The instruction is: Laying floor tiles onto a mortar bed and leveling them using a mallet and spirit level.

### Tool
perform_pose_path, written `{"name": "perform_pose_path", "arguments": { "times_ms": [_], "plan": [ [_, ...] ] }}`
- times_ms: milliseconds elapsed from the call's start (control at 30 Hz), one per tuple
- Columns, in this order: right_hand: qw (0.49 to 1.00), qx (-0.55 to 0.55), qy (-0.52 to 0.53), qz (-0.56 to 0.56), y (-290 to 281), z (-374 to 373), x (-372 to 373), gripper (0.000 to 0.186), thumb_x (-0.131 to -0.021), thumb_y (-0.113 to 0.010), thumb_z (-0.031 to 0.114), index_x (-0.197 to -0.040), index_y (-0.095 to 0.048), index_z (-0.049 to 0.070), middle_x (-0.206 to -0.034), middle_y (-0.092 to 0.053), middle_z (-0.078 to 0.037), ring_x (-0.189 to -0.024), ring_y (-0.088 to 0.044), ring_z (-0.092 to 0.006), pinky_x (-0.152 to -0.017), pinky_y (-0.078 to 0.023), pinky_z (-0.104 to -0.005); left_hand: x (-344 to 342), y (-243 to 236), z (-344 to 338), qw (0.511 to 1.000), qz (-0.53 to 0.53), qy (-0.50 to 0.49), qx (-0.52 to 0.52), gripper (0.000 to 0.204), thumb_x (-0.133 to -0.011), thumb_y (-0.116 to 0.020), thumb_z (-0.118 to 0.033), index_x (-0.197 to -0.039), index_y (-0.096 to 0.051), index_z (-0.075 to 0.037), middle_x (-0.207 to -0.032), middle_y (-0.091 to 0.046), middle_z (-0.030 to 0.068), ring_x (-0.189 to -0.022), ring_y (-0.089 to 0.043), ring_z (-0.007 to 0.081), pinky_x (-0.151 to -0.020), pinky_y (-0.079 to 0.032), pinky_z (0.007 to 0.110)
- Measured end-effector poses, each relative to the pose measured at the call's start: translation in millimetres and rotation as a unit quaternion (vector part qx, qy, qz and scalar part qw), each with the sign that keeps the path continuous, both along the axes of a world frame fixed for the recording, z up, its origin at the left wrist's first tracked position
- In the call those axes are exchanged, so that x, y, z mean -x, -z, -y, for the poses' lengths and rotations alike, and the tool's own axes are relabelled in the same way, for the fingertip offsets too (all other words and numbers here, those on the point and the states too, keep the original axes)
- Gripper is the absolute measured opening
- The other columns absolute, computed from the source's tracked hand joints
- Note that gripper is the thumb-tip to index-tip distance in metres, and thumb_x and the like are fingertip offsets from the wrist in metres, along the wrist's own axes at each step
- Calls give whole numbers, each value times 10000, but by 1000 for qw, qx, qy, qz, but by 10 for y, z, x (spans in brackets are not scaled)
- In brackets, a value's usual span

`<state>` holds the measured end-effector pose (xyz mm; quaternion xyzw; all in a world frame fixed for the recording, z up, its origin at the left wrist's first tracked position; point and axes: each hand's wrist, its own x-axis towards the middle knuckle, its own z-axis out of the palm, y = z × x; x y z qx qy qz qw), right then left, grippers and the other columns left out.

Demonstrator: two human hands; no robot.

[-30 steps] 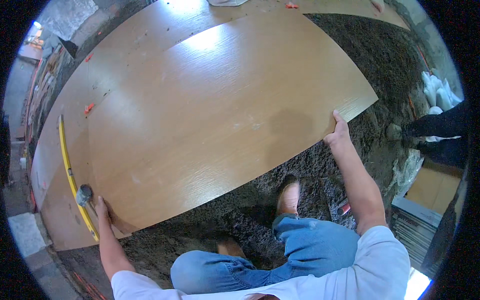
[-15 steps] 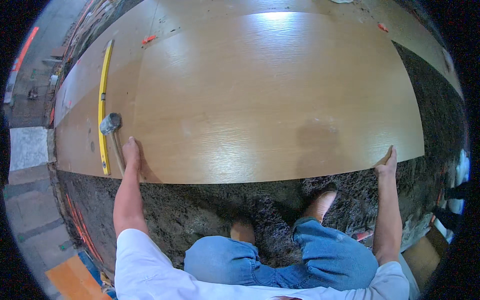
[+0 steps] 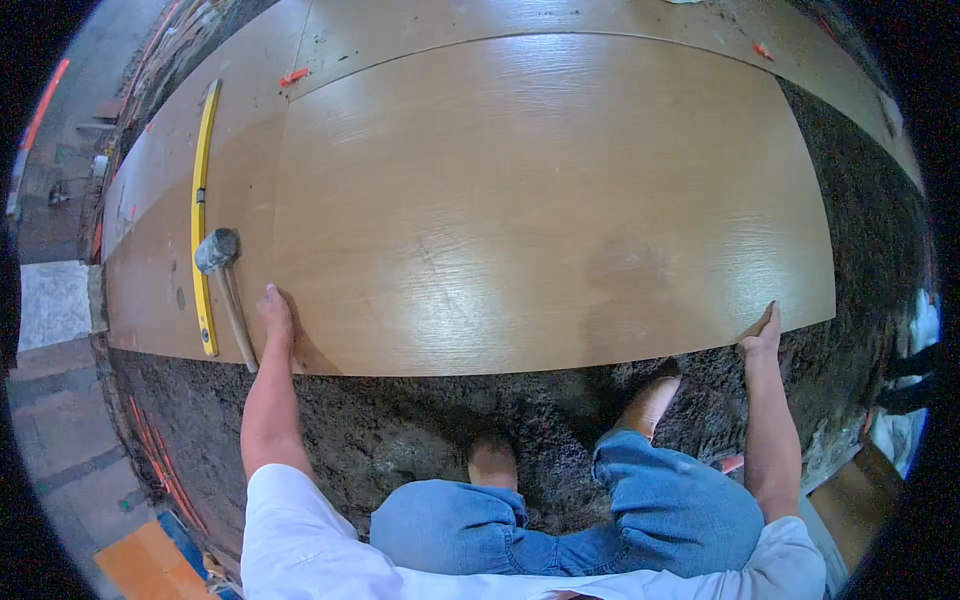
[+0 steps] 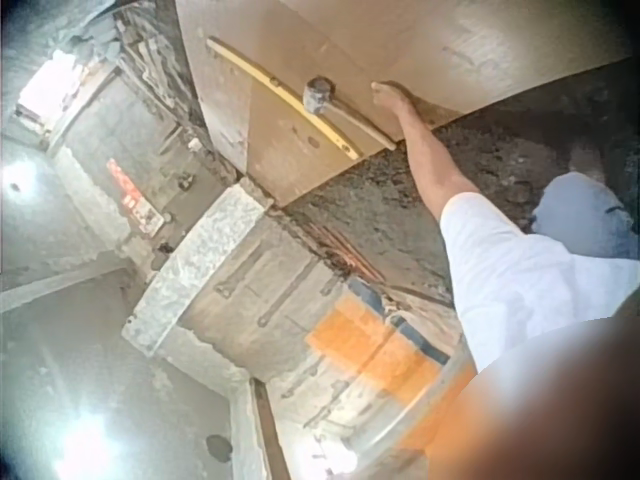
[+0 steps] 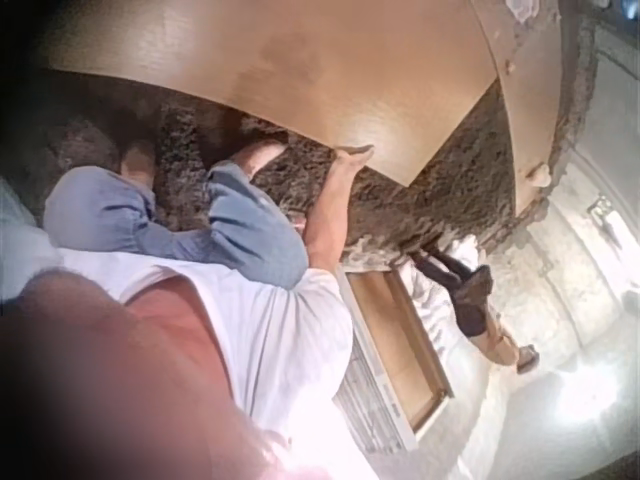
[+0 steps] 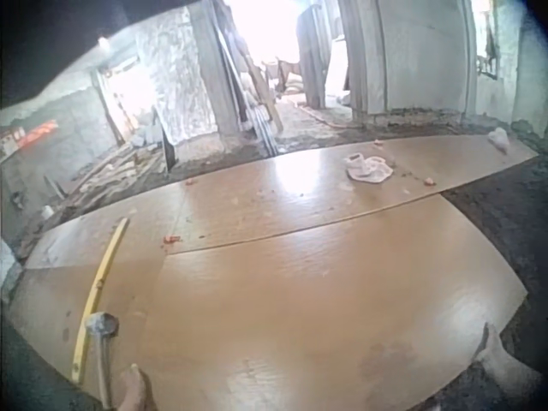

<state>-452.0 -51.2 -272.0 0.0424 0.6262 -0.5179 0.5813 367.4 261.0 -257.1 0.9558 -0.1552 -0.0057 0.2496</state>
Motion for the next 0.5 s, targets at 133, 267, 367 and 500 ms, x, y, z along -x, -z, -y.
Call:
{"name": "perform_pose_path", "arguments": {
  "times_ms": [133, 267, 367, 500],
  "plan": [
    [1000, -7, 8, -28, 42, 5, 10, 509, -871, -599, 501, -1237, -582, 149, -1301, -571, -71, -1215, -506, -306, -1065, -353, -523, 69, -30, 34, 999, -14, -6, 36, 532, -946, -423, -329, -879, -620, 161, -797, -624, 342, -782, -634, 441, -717, -444, 488],
    [997, -23, 24, -73, 62, 39, -50, 523, -876, -586, 495, -1247, -572, 126, -1312, -559, -79, -1227, -493, -309, -1068, -348, -523, 119, -59, 65, 999, -13, -17, 36, 534, -952, -418, -321, -834, -604, 166, -747, -618, 334, -730, -626, 423, -691, -430, 486],
    [992, -24, 56, -107, 88, 76, -58, 535, -893, -551, 487, -1285, -543, 123, -1351, -527, -76, -1257, -466, -310, -1074, -340, -525, 91, 3, 34, 998, -15, -1, 56, 547, -953, -418, -331, -797, -601, 161, -745, -621, 324, -759, -634, 431, -705, -440, 482],
    [997, 31, -46, -60, 109, 18, -11, 514, -966, -397, 441, -1351, -476, 110, -1387, -487, -106, -1284, -442, -302, -1100, -305, -511, 45, 59, -108, 999, 3, 30, -25, 492, -969, -415, -321, -975, -611, 131, -948, -641, 299, -942, -632, 397, -808, -458, 461]
  ]
}}
